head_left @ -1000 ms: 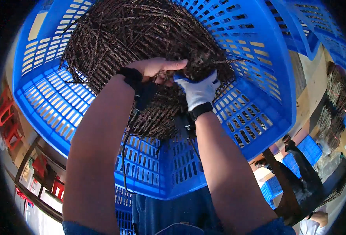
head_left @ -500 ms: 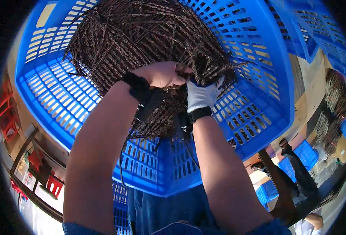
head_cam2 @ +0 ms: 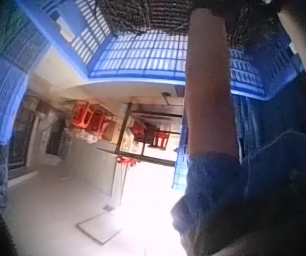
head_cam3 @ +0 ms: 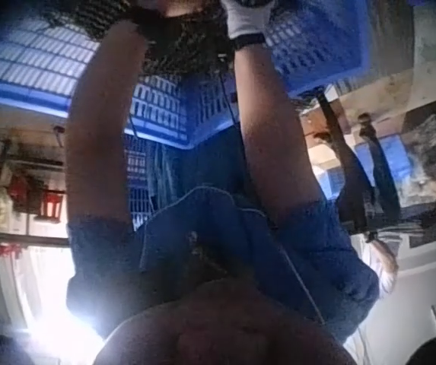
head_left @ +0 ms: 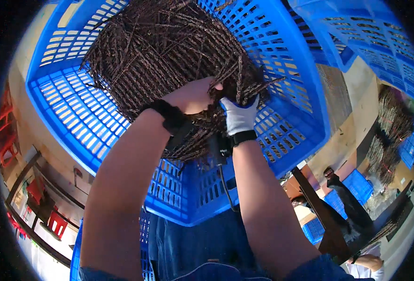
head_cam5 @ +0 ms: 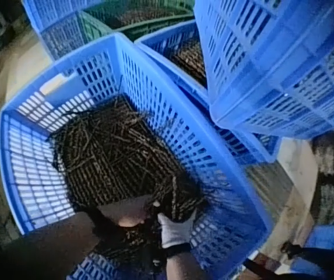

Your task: The person is assembling small wicker or twig-based rectangular panels onto a wire frame.

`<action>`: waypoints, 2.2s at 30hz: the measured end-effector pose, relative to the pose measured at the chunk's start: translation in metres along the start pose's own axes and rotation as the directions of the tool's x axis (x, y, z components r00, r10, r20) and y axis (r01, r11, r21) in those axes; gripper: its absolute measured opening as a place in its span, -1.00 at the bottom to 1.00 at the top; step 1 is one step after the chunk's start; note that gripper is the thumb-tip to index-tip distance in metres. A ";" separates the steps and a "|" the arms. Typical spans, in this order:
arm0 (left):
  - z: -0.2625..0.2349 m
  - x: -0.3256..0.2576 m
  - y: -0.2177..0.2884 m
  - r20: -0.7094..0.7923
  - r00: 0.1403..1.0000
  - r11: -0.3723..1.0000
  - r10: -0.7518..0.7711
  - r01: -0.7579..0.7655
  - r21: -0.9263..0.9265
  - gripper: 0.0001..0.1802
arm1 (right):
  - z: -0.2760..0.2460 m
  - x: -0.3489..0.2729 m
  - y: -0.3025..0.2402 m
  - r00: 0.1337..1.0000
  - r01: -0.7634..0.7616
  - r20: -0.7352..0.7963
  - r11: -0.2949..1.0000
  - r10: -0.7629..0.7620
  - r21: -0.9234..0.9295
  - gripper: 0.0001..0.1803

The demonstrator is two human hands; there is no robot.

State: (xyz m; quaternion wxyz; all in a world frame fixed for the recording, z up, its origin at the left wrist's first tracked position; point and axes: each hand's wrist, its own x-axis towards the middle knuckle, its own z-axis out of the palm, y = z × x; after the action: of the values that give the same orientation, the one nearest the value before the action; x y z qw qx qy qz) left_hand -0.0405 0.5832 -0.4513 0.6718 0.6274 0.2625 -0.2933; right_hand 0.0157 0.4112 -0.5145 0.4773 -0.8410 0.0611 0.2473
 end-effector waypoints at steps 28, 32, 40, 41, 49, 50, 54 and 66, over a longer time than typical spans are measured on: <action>0.041 -0.096 -0.006 -0.264 0.905 0.871 0.335 -0.190 0.453 -0.51 | -0.040 -0.026 -0.035 0.935 -0.323 0.304 0.797 0.184 0.510 0.12; 0.025 -0.097 -0.009 -0.340 0.876 0.842 0.342 -0.125 0.524 -0.44 | -0.049 -0.038 -0.071 0.952 -0.281 0.239 0.857 0.192 0.432 0.02; 0.035 -0.117 -0.012 -0.273 0.902 0.881 0.334 -0.195 0.432 -0.72 | -0.057 -0.041 -0.080 0.688 -0.726 0.499 0.522 0.527 0.448 -0.82; 0.034 -0.117 -0.015 -0.303 0.888 0.882 0.345 -0.197 0.427 -0.72 | -0.056 -0.040 -0.079 0.696 -0.712 0.504 0.583 0.511 0.392 -0.81; 0.026 -0.104 -0.027 -0.393 0.856 0.904 0.337 -0.178 0.388 -0.73 | -0.103 -0.028 -0.082 0.441 -0.778 0.874 0.574 0.205 0.258 -0.76; 0.026 -0.104 -0.025 -0.380 0.870 0.920 0.314 -0.180 0.347 -0.75 | -0.104 -0.024 -0.079 0.397 -0.818 0.900 0.514 0.181 0.257 -0.75; 0.040 -0.112 -0.016 -0.342 0.883 0.917 0.320 -0.199 0.345 -0.84 | -0.068 -0.010 -0.056 0.849 -0.302 0.513 0.913 0.128 0.272 -0.70; 0.046 -0.101 -0.037 -0.625 0.706 0.904 0.333 -0.050 0.425 -0.59 | -0.084 -0.036 -0.069 0.732 -0.568 0.636 0.734 0.243 0.373 -0.79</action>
State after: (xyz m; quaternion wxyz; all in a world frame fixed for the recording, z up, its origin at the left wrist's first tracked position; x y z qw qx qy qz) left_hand -0.1376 0.5421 -0.4003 0.4209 0.8317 0.3620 -0.0132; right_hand 0.0382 0.3735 -0.4086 0.6228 -0.5251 0.1804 0.5512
